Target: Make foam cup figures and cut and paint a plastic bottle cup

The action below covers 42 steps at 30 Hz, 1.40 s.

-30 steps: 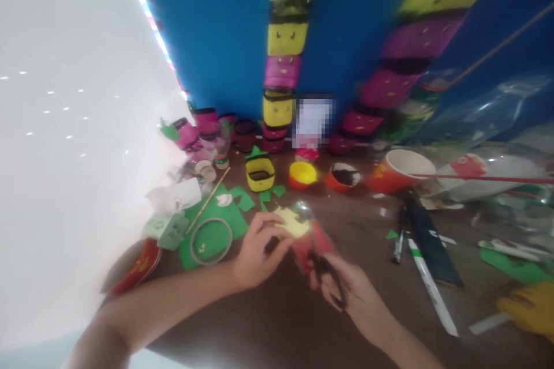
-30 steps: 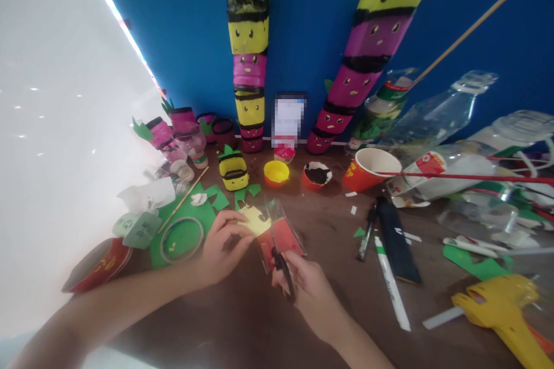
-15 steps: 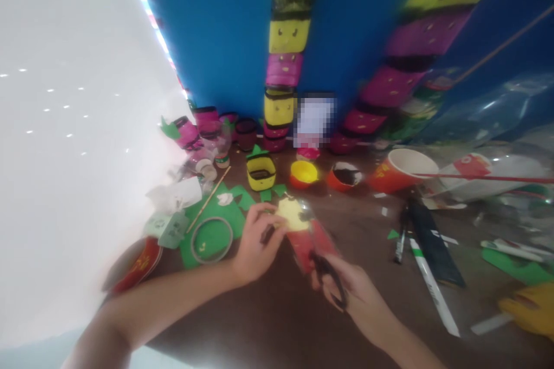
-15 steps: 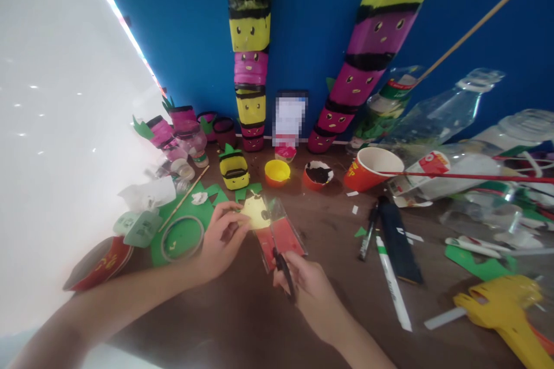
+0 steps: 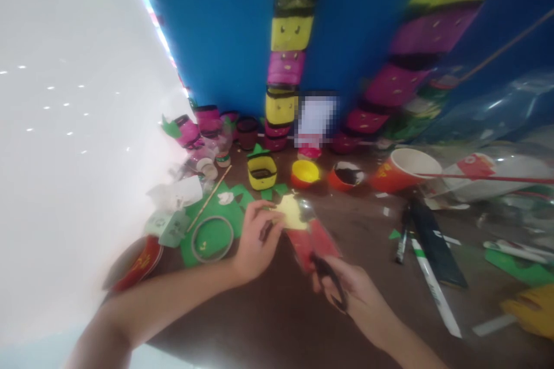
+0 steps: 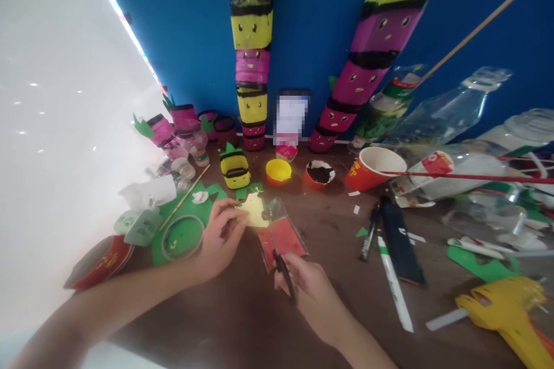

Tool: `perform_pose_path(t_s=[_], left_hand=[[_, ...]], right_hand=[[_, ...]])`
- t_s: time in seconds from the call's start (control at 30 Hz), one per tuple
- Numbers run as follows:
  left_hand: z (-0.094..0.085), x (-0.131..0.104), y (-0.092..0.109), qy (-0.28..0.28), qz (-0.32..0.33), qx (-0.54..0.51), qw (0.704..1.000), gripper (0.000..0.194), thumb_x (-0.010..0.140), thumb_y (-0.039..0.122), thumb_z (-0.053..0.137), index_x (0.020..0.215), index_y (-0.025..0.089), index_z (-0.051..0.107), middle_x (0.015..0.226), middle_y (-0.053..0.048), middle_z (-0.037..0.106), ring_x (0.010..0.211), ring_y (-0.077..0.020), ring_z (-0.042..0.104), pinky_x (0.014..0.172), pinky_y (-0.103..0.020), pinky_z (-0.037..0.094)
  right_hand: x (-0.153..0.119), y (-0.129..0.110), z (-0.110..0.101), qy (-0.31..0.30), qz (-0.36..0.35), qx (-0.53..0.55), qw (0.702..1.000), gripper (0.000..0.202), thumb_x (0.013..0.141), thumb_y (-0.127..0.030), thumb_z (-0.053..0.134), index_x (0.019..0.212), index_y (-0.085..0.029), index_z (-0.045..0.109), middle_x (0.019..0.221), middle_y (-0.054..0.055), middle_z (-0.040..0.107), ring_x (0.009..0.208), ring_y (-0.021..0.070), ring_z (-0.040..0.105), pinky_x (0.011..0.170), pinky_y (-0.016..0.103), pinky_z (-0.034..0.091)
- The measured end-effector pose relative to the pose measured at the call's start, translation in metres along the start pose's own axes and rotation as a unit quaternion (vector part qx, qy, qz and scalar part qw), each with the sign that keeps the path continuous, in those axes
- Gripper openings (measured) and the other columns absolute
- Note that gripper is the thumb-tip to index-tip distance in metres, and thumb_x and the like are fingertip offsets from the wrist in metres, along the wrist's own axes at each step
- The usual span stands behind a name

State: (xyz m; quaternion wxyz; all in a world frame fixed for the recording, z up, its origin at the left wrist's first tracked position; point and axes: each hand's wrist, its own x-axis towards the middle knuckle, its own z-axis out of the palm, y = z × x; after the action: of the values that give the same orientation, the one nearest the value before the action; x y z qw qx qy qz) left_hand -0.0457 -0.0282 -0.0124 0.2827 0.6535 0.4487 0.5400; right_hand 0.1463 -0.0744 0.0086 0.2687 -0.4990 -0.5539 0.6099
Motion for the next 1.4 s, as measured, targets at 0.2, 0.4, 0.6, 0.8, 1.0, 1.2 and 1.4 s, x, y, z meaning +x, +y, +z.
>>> perform_pose_path(t_s=[0.2,0.4,0.6,0.8,1.0,1.2,1.4], left_hand=[[-0.0018,0.0021,0.0034,0.007,-0.001,0.024,1.0,0.011,0.085,0.018,0.052,0.092,0.019,0.059,0.105,-0.007,0.044,0.093,-0.0133,0.054,0.076,-0.026,0.051],[-0.0013,0.0044,0.0062,0.014,0.0,0.015,1.0,0.01,0.085,0.019,0.051,0.092,0.019,0.059,0.104,-0.007,0.044,0.086,-0.011,0.055,0.069,-0.023,0.051],[-0.0011,0.0051,0.0083,0.024,-0.008,0.02,0.999,0.01,0.085,0.02,0.051,0.091,0.019,0.059,0.104,-0.007,0.045,0.087,-0.0114,0.055,0.068,-0.022,0.05],[-0.0005,0.0054,0.0088,0.033,-0.017,0.025,0.999,0.013,0.086,0.021,0.049,0.091,0.02,0.061,0.104,-0.007,0.047,0.09,-0.0127,0.055,0.069,-0.022,0.05],[-0.001,0.0064,0.0087,0.034,-0.023,0.028,0.999,0.015,0.086,0.023,0.049,0.092,0.021,0.062,0.104,-0.008,0.048,0.096,-0.0154,0.055,0.074,-0.026,0.05],[-0.0006,0.0067,0.007,0.033,-0.044,0.012,0.998,0.013,0.086,0.022,0.049,0.091,0.019,0.061,0.103,-0.007,0.048,0.092,-0.0137,0.055,0.072,-0.024,0.049],[-0.0003,0.0078,0.0026,0.035,-0.054,-0.003,0.998,0.01,0.085,0.021,0.051,0.093,0.019,0.056,0.102,-0.007,0.049,0.095,-0.0138,0.053,0.077,-0.025,0.046]], right_hand=[[-0.0008,-0.0027,0.0002,-0.018,0.016,0.014,1.0,0.046,0.074,-0.061,0.054,0.075,-0.016,0.059,0.058,-0.001,0.049,0.044,0.0064,0.036,0.038,0.02,0.025],[-0.0012,-0.0046,-0.0011,-0.025,0.011,0.001,1.0,0.046,0.076,-0.062,0.052,0.071,-0.016,0.058,0.058,-0.001,0.049,0.045,0.0064,0.035,0.039,0.021,0.024],[-0.0015,-0.0017,-0.0017,-0.04,0.027,0.005,0.999,0.04,0.079,-0.056,0.052,0.079,-0.017,0.056,0.061,-0.001,0.051,0.045,0.0062,0.035,0.04,0.02,0.025],[-0.0024,-0.0008,-0.0024,-0.054,0.034,-0.022,0.998,0.037,0.081,-0.053,0.05,0.081,-0.016,0.057,0.061,-0.001,0.051,0.048,0.0075,0.036,0.043,0.021,0.026],[-0.0027,-0.0021,-0.0019,-0.057,0.03,-0.042,0.997,0.034,0.082,-0.049,0.048,0.082,-0.017,0.057,0.059,-0.001,0.052,0.048,0.008,0.038,0.045,0.021,0.029],[-0.0023,-0.0017,-0.0019,-0.066,0.039,-0.054,0.996,0.025,0.082,-0.039,0.049,0.075,-0.017,0.056,0.06,0.0,0.054,0.054,0.0094,0.045,0.05,0.021,0.034],[-0.0029,-0.0083,-0.0019,-0.083,0.055,-0.047,0.994,0.02,0.079,-0.035,0.053,0.069,-0.018,0.054,0.061,-0.001,0.054,0.057,0.01,0.047,0.055,0.022,0.036]])
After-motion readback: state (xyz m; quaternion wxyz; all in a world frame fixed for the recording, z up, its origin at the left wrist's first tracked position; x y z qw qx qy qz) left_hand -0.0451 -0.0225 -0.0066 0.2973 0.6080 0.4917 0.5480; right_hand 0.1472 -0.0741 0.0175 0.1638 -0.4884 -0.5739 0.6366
